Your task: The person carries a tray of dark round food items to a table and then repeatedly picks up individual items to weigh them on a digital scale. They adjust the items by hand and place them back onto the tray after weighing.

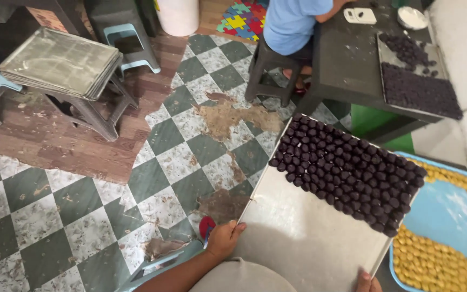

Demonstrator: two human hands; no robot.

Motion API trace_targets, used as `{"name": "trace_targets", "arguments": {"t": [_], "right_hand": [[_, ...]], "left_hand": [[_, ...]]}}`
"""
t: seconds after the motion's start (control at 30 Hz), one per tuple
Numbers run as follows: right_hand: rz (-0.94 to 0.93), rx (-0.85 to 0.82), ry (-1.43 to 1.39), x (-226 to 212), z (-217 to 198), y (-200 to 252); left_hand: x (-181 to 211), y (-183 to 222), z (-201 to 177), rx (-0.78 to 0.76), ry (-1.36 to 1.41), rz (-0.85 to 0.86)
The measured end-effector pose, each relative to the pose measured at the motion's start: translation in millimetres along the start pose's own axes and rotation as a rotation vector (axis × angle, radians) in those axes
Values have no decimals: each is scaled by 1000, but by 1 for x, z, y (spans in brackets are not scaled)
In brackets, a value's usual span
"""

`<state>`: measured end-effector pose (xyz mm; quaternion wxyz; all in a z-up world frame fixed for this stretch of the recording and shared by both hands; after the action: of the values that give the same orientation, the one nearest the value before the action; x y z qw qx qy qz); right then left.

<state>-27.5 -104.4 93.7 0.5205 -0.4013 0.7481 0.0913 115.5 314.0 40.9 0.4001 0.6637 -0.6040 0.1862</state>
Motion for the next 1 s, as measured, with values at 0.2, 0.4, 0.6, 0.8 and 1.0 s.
{"name": "trace_targets", "arguments": {"t": [0.2, 0.4, 0.6, 0.8, 1.0], "right_hand": [[140, -194, 487, -24, 70, -63], [220, -406, 439, -78, 123, -92], [111, -477, 320, -86, 171, -119], [-151, -554, 248, -118, 242, -161], [-59, -686, 256, -123, 297, -203]], "left_hand": [[-14, -45, -52, 139, 98, 6], [-24, -56, -85, 144, 198, -75], [-30, -61, -105, 184, 194, -237], [-21, -80, -134, 330, 279, -279], [-10, -94, -143, 375, 273, -455]]}}
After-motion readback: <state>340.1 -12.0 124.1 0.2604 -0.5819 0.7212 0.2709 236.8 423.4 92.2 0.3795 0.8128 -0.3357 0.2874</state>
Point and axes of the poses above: each hand's wrist, its own y-axis away from the middle knuckle, its own z-axis out of the palm, x = y × z, the point moved 9 cm from there along -y, towards the middle knuckle, and after that the axes turned 6 degrees about -z, right-handed, at the moved point
